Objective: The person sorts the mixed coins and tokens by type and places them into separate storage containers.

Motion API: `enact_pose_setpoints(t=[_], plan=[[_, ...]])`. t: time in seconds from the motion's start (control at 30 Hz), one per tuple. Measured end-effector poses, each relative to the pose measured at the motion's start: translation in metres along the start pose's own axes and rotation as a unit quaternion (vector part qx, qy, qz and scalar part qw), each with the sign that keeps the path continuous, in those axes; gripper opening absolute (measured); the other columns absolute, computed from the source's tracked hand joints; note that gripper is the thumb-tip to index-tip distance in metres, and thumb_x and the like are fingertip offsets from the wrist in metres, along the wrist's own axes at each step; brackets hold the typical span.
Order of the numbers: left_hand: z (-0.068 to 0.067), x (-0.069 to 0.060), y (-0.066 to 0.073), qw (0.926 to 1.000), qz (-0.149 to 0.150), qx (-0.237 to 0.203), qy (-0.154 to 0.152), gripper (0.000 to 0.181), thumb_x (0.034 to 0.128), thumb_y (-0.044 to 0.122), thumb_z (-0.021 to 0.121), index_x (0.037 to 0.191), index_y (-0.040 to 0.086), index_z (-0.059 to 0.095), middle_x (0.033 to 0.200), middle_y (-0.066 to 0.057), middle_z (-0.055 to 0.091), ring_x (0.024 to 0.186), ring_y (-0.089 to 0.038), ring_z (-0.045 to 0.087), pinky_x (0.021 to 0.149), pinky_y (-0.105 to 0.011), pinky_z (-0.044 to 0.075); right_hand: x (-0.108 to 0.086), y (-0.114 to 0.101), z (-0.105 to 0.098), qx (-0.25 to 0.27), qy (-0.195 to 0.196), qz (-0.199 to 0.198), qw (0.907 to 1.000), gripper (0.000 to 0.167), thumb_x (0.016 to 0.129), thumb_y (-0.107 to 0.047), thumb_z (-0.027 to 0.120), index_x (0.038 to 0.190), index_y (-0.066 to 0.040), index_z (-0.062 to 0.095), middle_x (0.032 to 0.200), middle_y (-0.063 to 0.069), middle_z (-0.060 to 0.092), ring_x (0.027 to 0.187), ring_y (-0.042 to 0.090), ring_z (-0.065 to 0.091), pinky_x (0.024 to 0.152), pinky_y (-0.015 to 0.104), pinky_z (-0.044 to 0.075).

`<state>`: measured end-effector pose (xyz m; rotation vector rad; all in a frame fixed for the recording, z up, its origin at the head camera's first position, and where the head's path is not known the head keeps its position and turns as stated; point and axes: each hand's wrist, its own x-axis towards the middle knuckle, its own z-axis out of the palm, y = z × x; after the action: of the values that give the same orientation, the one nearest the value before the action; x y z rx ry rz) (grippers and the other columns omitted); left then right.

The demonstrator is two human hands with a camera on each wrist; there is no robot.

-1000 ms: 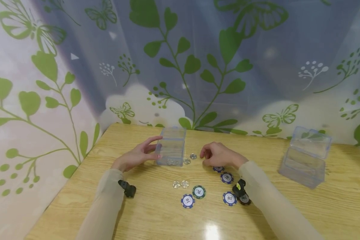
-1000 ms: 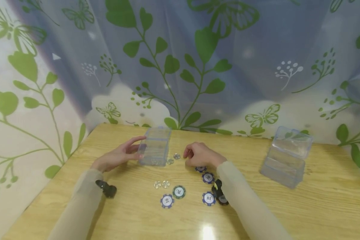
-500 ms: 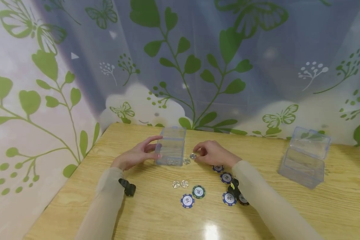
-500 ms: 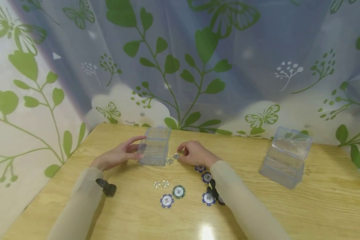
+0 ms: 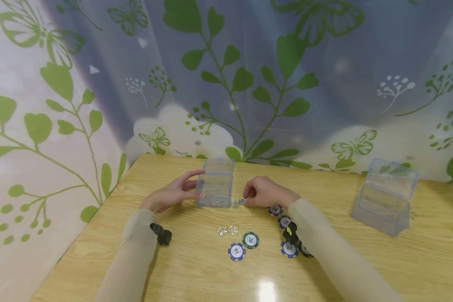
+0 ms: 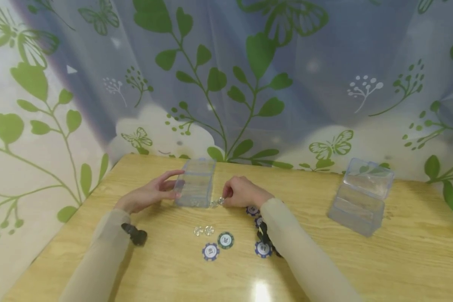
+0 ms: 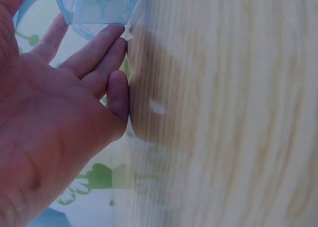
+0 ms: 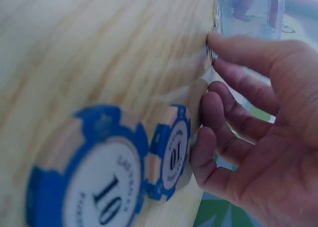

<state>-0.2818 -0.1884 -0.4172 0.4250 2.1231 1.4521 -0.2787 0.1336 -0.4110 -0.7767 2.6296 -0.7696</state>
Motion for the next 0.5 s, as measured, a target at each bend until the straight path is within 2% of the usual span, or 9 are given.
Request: enact_pose_setpoints(t=[0.2,0.3,0.5], plan=[[0.000,0.001,0.000,1.0000,-0.003,-0.001,0.001,0.084,0.0968,0.025,0.073,0.163,0.032,0.021,0.171,-0.012,0.022,0.159,-0.034,0.019,0.120,-0.073,0.015,0.000,0.000,0.005,0.006,-0.010,-0.009,0.9999,0.023,0.088,-0.021,0.080,0.108,-0.012,0.074,0.087,0.000,0.066,0.078,0.013,0.054,0.073,0.029,0.046],[0.000,0.001,0.000,1.0000,-0.004,0.000,0.001,0.084,0.0968,0.025,0.073,0.163,0.032,0.021,0.171,-0.012,0.022,0.159,-0.034,0.020,0.120,-0.074,0.015,-0.002,-0.003,0.007,0.003,-0.005,-0.014,0.9999,0.027,0.087,-0.024,0.082,0.110,-0.012,0.075,0.092,0.000,0.067,0.081,0.013,0.055,0.075,0.030,0.048],[0.001,0.000,0.001,1.0000,-0.006,0.002,0.003,0.084,0.0978,0.023,0.071,0.164,0.031,0.020,0.171,-0.011,0.021,0.158,-0.034,0.020,0.120,-0.074,0.015,-0.003,-0.010,0.013,-0.010,0.030,-0.038,0.9988,0.028,0.085,-0.028,0.083,0.107,-0.012,0.077,0.092,0.001,0.069,0.082,0.011,0.058,0.077,0.031,0.050]])
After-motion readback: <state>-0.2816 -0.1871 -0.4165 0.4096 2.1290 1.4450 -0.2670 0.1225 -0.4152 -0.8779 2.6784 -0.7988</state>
